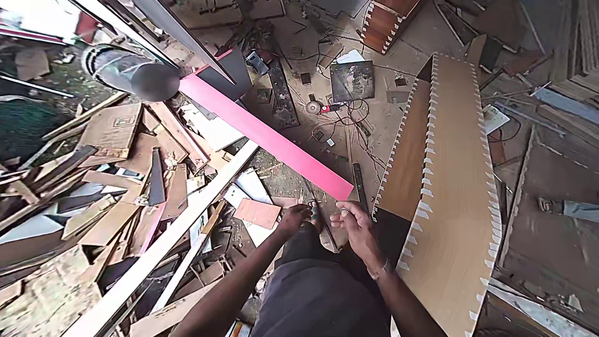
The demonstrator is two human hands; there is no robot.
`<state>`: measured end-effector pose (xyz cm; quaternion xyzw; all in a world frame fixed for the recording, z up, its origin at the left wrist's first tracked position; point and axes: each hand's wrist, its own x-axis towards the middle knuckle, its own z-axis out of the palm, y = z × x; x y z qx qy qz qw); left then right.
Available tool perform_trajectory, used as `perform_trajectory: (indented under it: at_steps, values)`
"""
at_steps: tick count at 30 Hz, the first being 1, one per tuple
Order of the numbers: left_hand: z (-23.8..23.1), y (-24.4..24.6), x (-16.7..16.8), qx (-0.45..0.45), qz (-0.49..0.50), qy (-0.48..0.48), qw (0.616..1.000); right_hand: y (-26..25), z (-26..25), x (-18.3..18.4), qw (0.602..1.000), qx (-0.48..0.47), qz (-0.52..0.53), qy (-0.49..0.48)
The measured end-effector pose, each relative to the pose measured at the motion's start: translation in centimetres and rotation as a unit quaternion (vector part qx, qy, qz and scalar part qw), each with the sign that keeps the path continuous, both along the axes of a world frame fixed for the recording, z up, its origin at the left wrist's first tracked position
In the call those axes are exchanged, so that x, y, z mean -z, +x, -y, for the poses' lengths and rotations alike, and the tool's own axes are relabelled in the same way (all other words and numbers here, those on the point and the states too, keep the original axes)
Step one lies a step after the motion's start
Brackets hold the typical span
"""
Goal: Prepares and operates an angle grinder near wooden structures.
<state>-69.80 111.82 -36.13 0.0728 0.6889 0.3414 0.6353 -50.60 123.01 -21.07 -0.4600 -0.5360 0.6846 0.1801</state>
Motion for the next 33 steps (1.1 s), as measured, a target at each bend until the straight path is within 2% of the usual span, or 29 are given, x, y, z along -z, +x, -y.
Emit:
perform_trajectory:
  at_steps: [2, 5, 8, 11, 14, 17, 20, 24, 26, 28, 30, 33]
  values:
    - [-1.7, 0.4, -1.7, -0.094, 0.059, 0.038, 0.993, -2.9, -1.5, -0.6, 0.991, -0.057, 0.067, 0.098]
    - [-3.6, 0.8, -4.7, -0.238, 0.191, 0.099, 0.947, -6.6, -3.3, -0.5, 0.963, -0.16, 0.126, 0.177]
    - [-5.5, 0.2, -7.1, -0.345, 0.303, 0.142, 0.877, -9.5, -5.2, 0.5, 0.909, -0.32, 0.174, 0.202]
    - [-8.3, -1.2, -7.2, -0.416, 0.349, 0.166, 0.823, -12.0, -7.0, 2.7, 0.848, -0.411, 0.198, 0.27]
    - [-11.7, -2.7, -5.0, -0.472, 0.347, 0.156, 0.795, -14.3, -9.8, 5.8, 0.823, -0.437, 0.197, 0.304]
    - [-15.5, -4.0, -2.4, -0.538, 0.301, 0.142, 0.774, -16.5, -14.1, 9.8, 0.806, -0.48, 0.172, 0.3]
    - [-19.5, -4.4, 0.4, -0.606, 0.231, 0.128, 0.75, -18.7, -19.5, 13.0, 0.769, -0.561, 0.133, 0.274]
    - [-26.8, -4.3, 3.5, -0.678, 0.141, 0.113, 0.712, -20.6, -28.3, 18.0, 0.706, -0.644, 0.022, 0.293]
    - [-29.2, -5.3, 4.6, -0.688, 0.159, 0.11, 0.7, -20.5, -31.4, 20.0, 0.706, -0.633, -0.038, 0.315]
    - [-31.1, -7.9, 6.8, -0.669, 0.196, 0.134, 0.704, -21.0, -34.3, 22.3, 0.714, -0.603, -0.072, 0.349]
    - [-32.7, -10.8, 9.5, -0.63, 0.236, 0.144, 0.725, -21.8, -35.8, 25.0, 0.727, -0.561, -0.075, 0.389]
    - [-35.0, -14.4, 13.7, -0.577, 0.247, 0.095, 0.772, -24.1, -36.2, 28.4, 0.739, -0.539, -0.014, 0.403]
